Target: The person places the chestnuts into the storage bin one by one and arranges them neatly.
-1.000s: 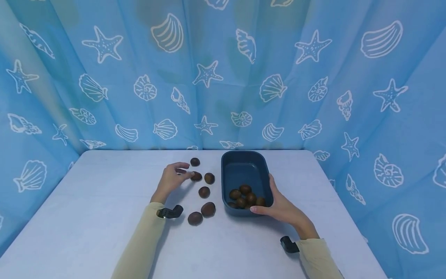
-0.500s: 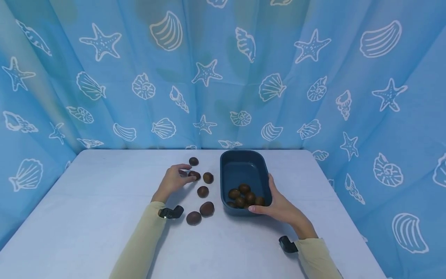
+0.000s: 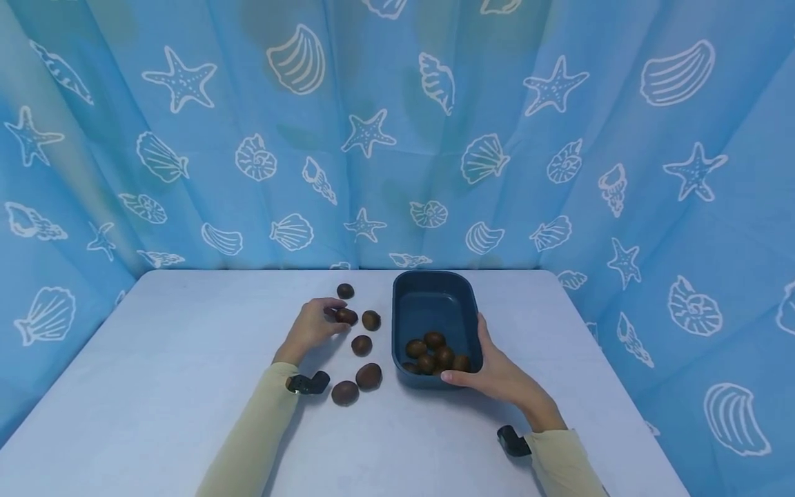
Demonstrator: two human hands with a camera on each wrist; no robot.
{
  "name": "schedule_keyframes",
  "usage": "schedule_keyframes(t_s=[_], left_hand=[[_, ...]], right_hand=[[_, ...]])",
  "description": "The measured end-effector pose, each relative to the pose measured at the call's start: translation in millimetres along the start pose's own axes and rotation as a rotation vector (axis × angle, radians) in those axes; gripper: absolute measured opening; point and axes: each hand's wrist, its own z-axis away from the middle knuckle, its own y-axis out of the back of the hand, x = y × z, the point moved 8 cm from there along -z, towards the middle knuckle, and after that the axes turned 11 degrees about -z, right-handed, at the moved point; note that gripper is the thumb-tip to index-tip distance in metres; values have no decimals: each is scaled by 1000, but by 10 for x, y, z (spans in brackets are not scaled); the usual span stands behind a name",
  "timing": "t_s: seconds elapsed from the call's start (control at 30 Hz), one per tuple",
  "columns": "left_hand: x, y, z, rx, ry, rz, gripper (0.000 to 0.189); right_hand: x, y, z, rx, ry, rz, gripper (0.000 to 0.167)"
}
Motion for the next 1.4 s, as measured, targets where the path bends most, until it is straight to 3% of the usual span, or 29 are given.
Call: schedule_keyframes(t_s=[0.23,0.47,0.97,1.2,1.4], left_hand=[[-14,7,7,8,5,-8,44],[-44,111,23,38,32,20,47],[321,382,145,107,-76,132,39],[438,429,185,131,-125,227,38],[481,433,169,162,-124,301,38]], right_hand=[[2,2,2,3,4,3,129],[-10,-7,-3,-8,25,-7,129],[-18,14,14,-6,6,-6,130],[17,2,11,-18,-6,1,131],[7,19,-3,-10,-10,-2,131]])
